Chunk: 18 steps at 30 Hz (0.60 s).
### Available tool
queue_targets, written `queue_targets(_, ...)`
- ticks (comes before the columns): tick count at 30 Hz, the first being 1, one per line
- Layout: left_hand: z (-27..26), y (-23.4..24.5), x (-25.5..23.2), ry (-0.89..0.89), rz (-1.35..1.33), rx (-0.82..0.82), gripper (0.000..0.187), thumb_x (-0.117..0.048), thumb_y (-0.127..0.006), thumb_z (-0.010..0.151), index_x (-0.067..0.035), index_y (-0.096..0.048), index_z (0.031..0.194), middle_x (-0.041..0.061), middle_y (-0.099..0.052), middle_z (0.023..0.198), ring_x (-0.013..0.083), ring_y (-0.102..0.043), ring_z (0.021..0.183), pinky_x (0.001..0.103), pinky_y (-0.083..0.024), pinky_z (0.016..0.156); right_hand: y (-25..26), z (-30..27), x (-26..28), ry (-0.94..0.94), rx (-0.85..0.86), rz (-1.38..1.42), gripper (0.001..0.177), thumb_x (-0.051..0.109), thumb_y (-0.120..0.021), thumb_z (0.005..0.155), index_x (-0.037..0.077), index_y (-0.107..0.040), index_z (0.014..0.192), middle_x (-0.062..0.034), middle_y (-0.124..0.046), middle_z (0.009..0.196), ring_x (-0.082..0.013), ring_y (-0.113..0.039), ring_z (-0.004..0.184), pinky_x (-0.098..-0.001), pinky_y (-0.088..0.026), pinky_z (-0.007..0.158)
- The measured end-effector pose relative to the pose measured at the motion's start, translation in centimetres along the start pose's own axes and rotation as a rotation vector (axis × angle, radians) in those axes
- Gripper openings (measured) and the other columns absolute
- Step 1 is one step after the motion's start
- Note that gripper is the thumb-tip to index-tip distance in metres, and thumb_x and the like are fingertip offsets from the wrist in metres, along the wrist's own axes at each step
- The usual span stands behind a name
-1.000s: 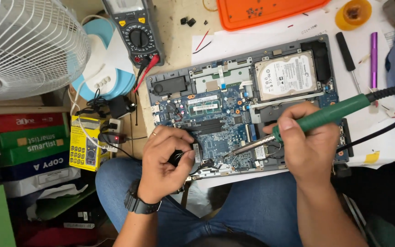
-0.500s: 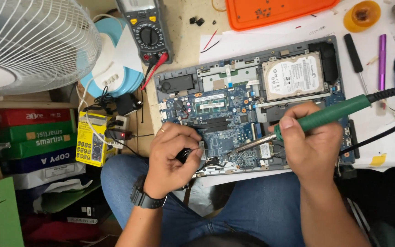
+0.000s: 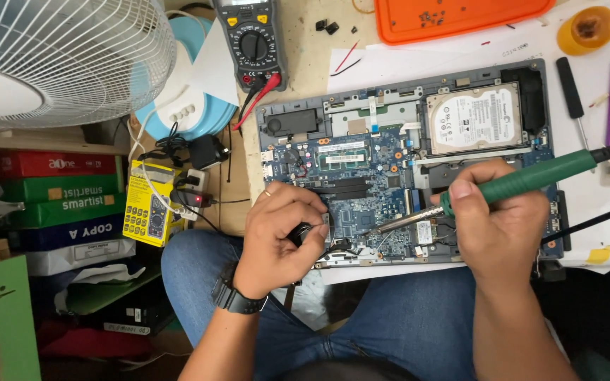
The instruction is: The person uses a soldering iron to work on a laptop motherboard resting on their lap. They apply solder to various points on the circuit board and occasionally pick up small components from the surrounding workspace.
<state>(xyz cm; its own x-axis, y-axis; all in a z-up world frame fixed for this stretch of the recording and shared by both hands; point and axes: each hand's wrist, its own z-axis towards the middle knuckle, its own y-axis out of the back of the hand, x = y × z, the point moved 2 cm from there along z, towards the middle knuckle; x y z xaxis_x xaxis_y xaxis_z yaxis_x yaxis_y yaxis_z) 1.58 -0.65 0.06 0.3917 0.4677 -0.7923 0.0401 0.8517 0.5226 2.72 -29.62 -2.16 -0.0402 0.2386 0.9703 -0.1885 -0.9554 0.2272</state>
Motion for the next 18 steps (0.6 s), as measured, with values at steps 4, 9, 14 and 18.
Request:
queue_targets(4,-0.11,0.02,0.10,0.006,-0.002,0.006,0.006,-0.012,-0.075,0.095,-0.013,-0.074,0.090,0.004,-0.080,0.106,0.0230,-0.072,0.092,0.043,-0.052,0.091,0.04,0.07,0.09,0.009,0.001,-0.014,0.018,0.008,-0.065,0.114,-0.001,-0.066,0.098,-0.0087,-0.057,0.083,-0.0241,-0.072,0.077,-0.0408,-0.077,0.080)
queue_targets(9,-0.02,0.04,-0.04,-0.012,0.006,0.020,0.010,-0.012,-0.076,0.096,-0.015,-0.070,0.088,0.003,-0.080,0.106,0.0229,-0.068,0.089,0.042,-0.051,0.089,-0.02,0.00,0.08,-0.020,-0.030,0.016,0.021,0.012,-0.065,0.114,0.000,-0.066,0.097,-0.0071,-0.057,0.084,-0.0250,-0.073,0.077,-0.0396,-0.076,0.077)
queue_targets(14,0.02,0.03,0.00,-0.019,-0.004,0.021,0.010,-0.011,-0.075,0.096,-0.014,-0.070,0.088,0.004,-0.080,0.106,0.0227,-0.070,0.090,0.042,-0.051,0.089,0.05,0.03,-0.18,-0.021,-0.027,-0.021,0.021,0.012,-0.067,0.115,0.001,-0.067,0.097,-0.0065,-0.058,0.084,-0.0274,-0.078,0.079,-0.0387,-0.072,0.077)
queue_targets(18,-0.01,0.00,0.06,-0.021,-0.005,0.024,0.009,-0.010,-0.076,0.095,-0.014,-0.071,0.089,0.004,-0.080,0.106,0.0224,-0.071,0.091,0.042,-0.051,0.090,0.10,-0.08,-0.16,-0.006,-0.023,-0.018,0.021,0.011,-0.066,0.115,-0.001,-0.067,0.098,-0.0077,-0.059,0.088,-0.0262,-0.074,0.080,-0.0408,-0.077,0.081)
